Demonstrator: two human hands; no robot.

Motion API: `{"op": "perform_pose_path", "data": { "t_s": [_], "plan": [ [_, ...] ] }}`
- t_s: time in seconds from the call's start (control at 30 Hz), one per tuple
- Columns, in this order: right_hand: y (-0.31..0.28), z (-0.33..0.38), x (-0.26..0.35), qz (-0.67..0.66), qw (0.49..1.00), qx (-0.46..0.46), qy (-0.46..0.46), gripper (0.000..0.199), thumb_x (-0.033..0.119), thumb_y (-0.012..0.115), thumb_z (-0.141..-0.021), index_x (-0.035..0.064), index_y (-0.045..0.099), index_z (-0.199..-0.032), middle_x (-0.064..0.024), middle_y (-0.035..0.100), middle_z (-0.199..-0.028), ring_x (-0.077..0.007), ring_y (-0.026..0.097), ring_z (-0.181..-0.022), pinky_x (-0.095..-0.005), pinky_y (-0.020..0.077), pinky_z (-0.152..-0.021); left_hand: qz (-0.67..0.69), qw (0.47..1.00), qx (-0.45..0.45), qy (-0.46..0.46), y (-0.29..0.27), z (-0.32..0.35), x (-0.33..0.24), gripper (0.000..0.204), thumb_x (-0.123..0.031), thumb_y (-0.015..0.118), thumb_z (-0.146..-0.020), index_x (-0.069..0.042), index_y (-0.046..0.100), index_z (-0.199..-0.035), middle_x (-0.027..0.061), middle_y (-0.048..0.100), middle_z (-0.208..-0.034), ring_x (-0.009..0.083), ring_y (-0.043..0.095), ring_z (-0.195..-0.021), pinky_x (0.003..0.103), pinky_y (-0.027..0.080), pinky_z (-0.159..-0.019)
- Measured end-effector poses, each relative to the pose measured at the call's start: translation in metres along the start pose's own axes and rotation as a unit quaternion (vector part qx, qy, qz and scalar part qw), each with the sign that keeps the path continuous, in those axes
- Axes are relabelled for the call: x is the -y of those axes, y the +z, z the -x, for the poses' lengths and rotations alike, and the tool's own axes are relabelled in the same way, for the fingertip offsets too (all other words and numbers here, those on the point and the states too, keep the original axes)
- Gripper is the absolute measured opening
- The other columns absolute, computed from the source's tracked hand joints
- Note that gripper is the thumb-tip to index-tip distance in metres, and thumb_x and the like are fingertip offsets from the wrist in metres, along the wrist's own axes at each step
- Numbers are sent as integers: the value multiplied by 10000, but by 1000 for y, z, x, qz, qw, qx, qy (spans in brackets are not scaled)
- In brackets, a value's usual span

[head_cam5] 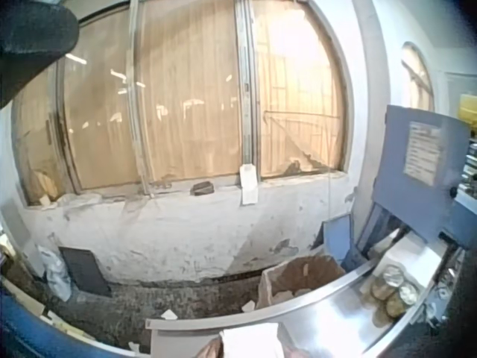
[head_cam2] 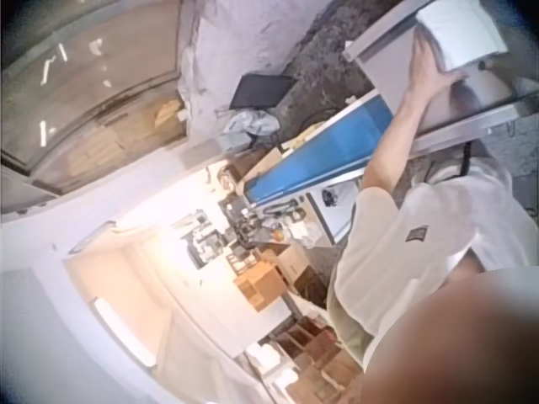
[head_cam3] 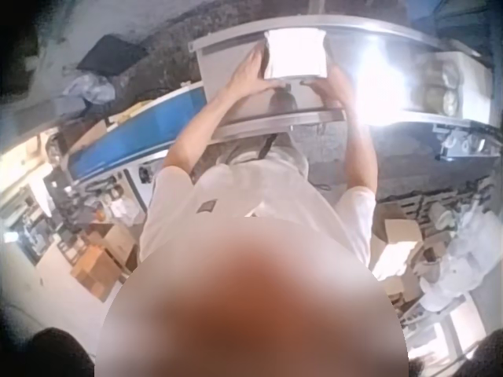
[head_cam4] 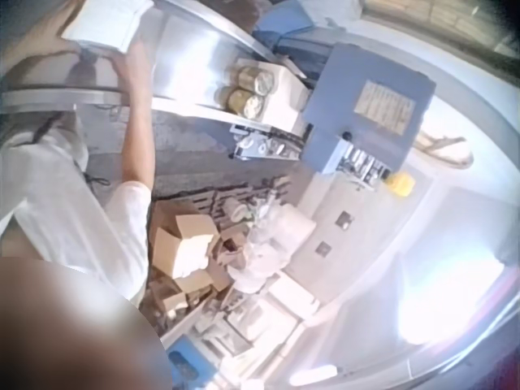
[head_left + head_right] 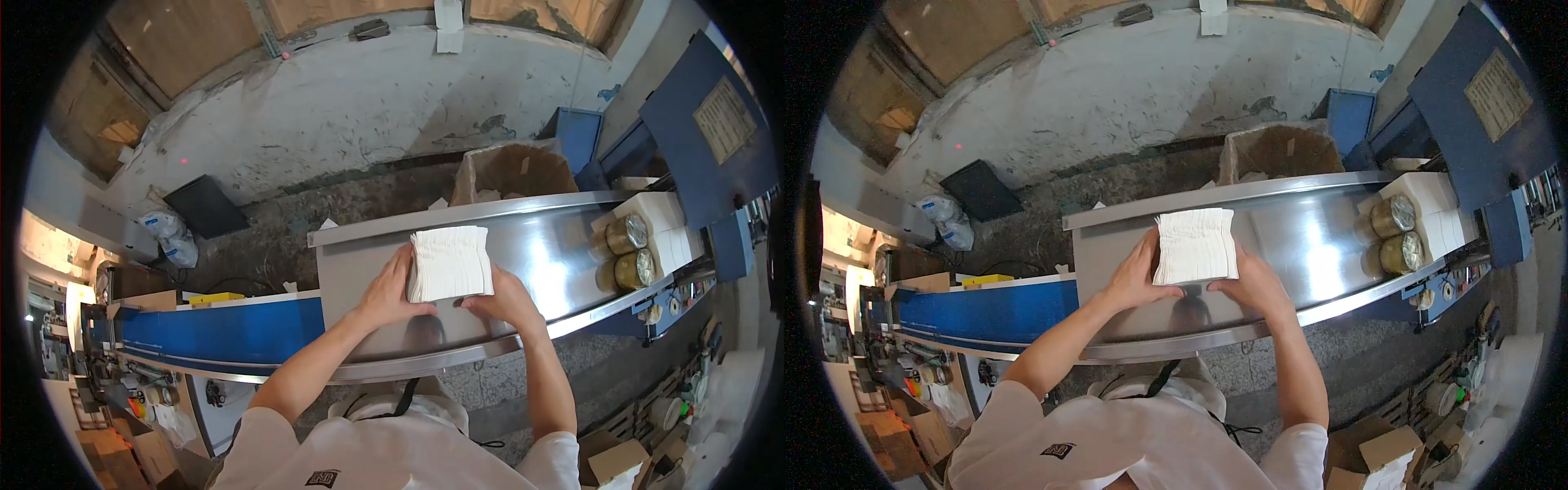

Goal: Organizing and placing stacks of paper napkins onto a conveyor belt for packaging.

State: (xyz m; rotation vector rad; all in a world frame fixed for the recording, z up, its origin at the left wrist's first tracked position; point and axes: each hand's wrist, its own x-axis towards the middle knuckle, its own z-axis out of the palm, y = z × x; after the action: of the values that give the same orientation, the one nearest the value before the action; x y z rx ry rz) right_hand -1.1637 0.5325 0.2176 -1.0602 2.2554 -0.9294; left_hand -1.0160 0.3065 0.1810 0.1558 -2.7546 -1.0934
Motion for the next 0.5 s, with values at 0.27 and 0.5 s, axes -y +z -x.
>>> {"op": "perform_pose_path", "data": {
  "t_s": [0.27, 0.5],
  "plan": [
    [-1, -14, 2, 78, 996, 34, 16, 949, 217, 876, -615, 63, 386, -1413, -223, 638, -1163, -421, 598, -1081, -464, 514, -873, 25, 999, -18, -31, 2, 1, -4, 1240, -388, 908, -570, 41, 185, -1481, 272, 333, -1477, 409, 372, -1365, 418, 376, -1103],
    [4, -13, -12, -39, 998, 27, -52, 1064, 283, 891, -626, 27, 296, -1470, -225, 598, -1260, -348, 577, -1188, -411, 482, -965, 92, 995, -26, 1, 8, 3, -3, 1224, -366, 895, -626, 18, 138, -1508, 266, 308, -1500, 390, 336, -1398, 422, 346, -1119]
  ]
}}
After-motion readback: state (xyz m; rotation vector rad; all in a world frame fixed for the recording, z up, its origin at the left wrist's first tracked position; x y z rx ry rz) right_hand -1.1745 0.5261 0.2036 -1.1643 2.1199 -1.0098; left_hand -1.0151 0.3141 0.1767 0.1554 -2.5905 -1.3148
